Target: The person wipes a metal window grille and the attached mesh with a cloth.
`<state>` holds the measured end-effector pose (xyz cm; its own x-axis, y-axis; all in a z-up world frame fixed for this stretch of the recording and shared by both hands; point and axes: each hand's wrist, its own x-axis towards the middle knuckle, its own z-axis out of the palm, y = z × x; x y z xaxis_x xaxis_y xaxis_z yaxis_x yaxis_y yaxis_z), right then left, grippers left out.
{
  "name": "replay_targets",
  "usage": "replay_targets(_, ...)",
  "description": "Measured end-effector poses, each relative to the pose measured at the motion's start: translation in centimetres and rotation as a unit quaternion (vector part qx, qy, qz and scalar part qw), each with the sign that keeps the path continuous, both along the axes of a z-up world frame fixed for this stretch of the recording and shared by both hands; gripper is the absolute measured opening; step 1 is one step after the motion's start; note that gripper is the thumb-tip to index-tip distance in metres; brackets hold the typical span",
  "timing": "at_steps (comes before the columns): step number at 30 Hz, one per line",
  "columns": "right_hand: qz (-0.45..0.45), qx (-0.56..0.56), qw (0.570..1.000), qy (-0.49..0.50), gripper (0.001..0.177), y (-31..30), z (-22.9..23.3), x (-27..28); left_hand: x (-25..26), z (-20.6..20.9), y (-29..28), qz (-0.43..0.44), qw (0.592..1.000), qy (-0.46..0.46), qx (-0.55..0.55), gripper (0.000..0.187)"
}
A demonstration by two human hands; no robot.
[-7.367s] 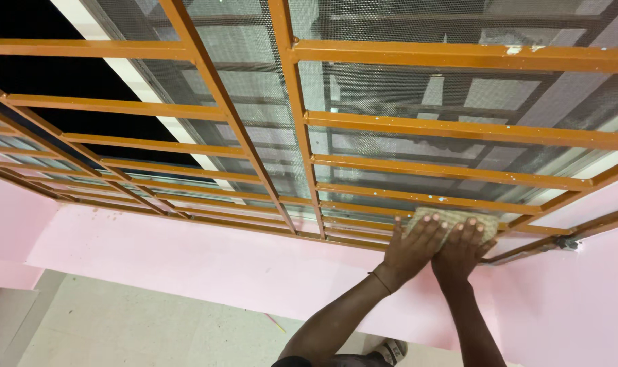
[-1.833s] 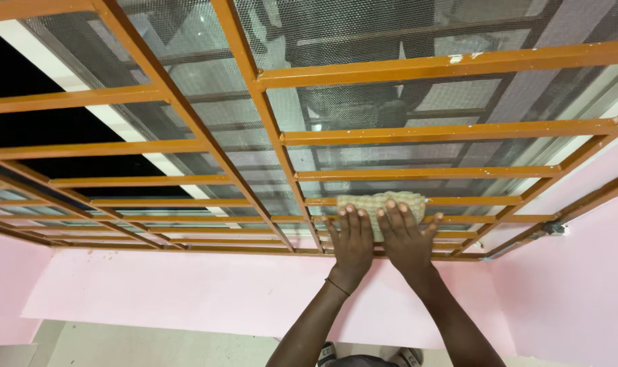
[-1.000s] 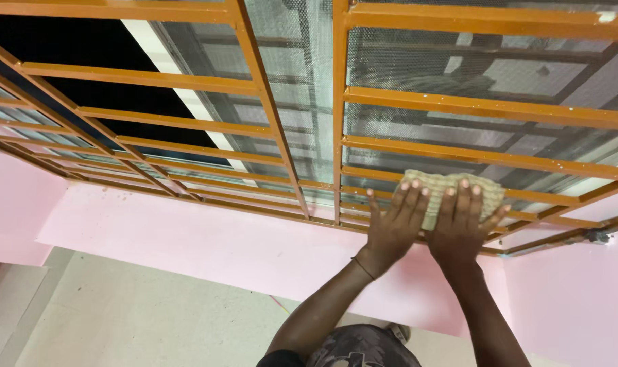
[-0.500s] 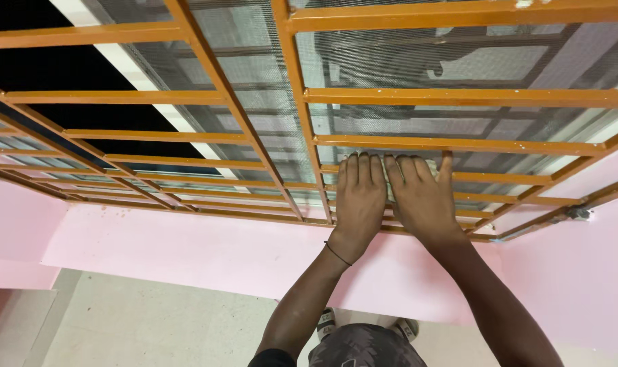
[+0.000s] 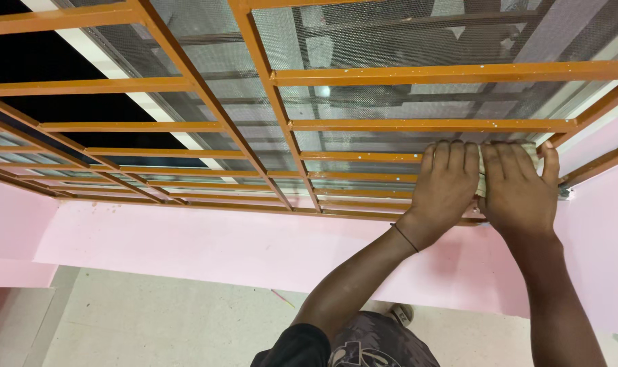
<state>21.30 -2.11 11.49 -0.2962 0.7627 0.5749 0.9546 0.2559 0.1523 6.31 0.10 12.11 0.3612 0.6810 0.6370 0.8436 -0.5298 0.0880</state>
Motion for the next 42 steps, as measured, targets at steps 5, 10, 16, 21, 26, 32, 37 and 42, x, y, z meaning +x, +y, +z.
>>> replay_targets(5, -0.021, 0.007, 1.0, 0.009, 0.061, 1.4, -1.0, -2.7, -3.5, -0.6, -0.1, -0.013, 1.0, 0.026, 0.011, 0.055)
replay_targets(10, 0.067, -0.012, 0.997, 0.033, 0.065, 2.1, -0.1, -9.6, -10.4, -2.0, -0.9, 0.072, 0.995, 0.064, 0.031, 0.053)
replay_targets(16, 0.116, 0.012, 0.993, 0.025, 0.054, 2.2, 0.5, -18.7, -18.5, -3.2, -2.4, 0.153, 0.985, 0.076, 0.029, 0.053)
replay_targets(21, 0.133, 0.017, 0.989, 0.054, 0.051, 2.4, 0.5, -19.1, -18.5, -4.1, -1.8, 0.152, 0.987, 0.036, 0.034, 0.055)
replay_targets(26, 0.113, 0.029, 0.993, 0.004, 0.058, 2.3, -2.3, -16.5, -15.6, -7.2, -1.2, 0.174, 0.984, 0.019, 0.011, 0.062)
replay_targets(32, 0.043, 0.097, 0.994, -0.003, 0.046, 3.8, -11.0, -8.9, -10.4, -10.9, 0.0, 0.108, 0.992, 0.051, 0.049, 0.055)
replay_targets(37, -0.012, 0.13, 0.991, 0.039, 0.035, 4.0, -15.5, -0.9, -4.1, -11.2, 0.3, 0.008, 0.993, 0.077, 0.091, 0.054)
replay_targets(42, -0.014, 0.112, 0.99, 0.081, 0.035, 2.1, -12.3, -0.3, -3.3, -8.3, -1.1, -0.058, 0.997, -0.008, 0.049, 0.059)
